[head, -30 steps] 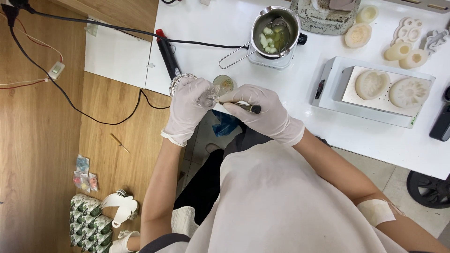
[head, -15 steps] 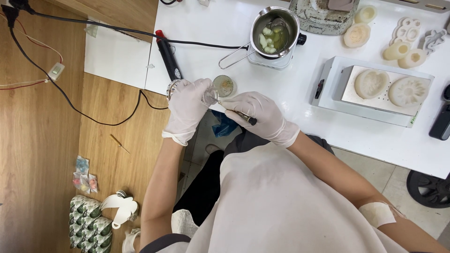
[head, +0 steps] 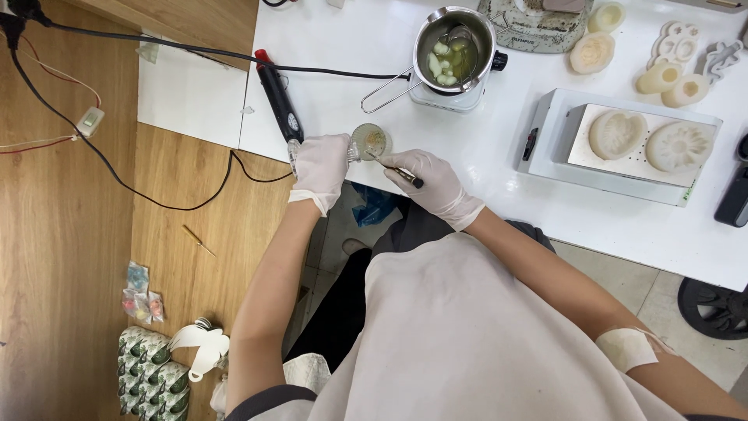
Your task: Cleaning a glass cup with paper towels and inspecting wax candle molds in a studio.
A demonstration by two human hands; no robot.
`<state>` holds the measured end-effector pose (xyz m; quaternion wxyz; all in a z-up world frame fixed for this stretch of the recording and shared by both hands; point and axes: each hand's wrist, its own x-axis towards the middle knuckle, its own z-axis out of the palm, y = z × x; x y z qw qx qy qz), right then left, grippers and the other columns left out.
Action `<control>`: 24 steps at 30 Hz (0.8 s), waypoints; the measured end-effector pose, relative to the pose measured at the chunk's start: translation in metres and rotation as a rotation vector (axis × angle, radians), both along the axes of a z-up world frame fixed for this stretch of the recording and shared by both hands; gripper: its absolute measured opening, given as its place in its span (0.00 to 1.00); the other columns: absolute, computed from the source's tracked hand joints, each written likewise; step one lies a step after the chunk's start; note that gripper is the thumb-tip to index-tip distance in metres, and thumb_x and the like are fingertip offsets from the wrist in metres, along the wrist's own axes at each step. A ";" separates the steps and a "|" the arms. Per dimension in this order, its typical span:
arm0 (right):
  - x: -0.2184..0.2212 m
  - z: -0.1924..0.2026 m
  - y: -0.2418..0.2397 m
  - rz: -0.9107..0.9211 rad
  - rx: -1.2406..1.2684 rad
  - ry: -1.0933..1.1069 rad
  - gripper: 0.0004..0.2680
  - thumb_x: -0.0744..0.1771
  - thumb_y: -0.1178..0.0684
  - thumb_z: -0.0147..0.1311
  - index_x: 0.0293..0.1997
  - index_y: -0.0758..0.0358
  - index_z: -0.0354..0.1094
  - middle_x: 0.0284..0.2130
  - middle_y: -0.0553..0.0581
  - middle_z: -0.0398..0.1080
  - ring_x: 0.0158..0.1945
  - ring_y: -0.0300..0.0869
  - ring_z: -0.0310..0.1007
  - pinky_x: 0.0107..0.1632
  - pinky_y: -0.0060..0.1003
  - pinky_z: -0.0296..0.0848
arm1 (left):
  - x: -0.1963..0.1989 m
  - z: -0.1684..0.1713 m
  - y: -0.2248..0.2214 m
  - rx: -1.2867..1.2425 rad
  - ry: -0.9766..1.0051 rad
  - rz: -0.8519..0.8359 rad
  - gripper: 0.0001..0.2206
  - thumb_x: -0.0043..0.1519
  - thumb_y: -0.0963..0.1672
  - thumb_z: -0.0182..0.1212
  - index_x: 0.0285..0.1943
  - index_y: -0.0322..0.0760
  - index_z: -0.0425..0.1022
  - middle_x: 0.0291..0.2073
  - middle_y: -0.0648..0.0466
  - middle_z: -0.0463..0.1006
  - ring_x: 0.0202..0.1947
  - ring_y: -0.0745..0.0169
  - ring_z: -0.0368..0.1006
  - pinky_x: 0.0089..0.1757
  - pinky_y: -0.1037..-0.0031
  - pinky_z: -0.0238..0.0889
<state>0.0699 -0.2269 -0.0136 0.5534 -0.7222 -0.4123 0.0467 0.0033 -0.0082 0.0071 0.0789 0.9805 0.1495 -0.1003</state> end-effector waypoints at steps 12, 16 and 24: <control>0.015 -0.039 0.016 0.081 -0.061 0.013 0.10 0.67 0.55 0.64 0.52 0.55 0.74 0.37 0.56 0.76 0.39 0.49 0.76 0.42 0.40 0.76 | 0.023 -0.058 0.011 0.072 0.122 -0.094 0.05 0.56 0.39 0.59 0.35 0.33 0.82 0.31 0.38 0.81 0.36 0.39 0.80 0.38 0.56 0.72; 0.017 -0.040 0.017 0.073 -0.164 -0.009 0.09 0.67 0.54 0.63 0.51 0.55 0.75 0.34 0.57 0.76 0.37 0.50 0.76 0.40 0.42 0.74 | 0.025 -0.060 0.011 0.095 0.112 -0.112 0.05 0.56 0.39 0.60 0.34 0.32 0.82 0.31 0.37 0.81 0.36 0.39 0.80 0.38 0.57 0.72; 0.018 -0.037 0.019 0.032 -0.292 -0.127 0.07 0.67 0.50 0.62 0.47 0.53 0.77 0.32 0.54 0.77 0.34 0.51 0.74 0.38 0.46 0.73 | 0.023 -0.059 0.012 0.142 0.152 -0.115 0.05 0.55 0.38 0.59 0.34 0.32 0.82 0.32 0.37 0.81 0.37 0.40 0.80 0.39 0.59 0.73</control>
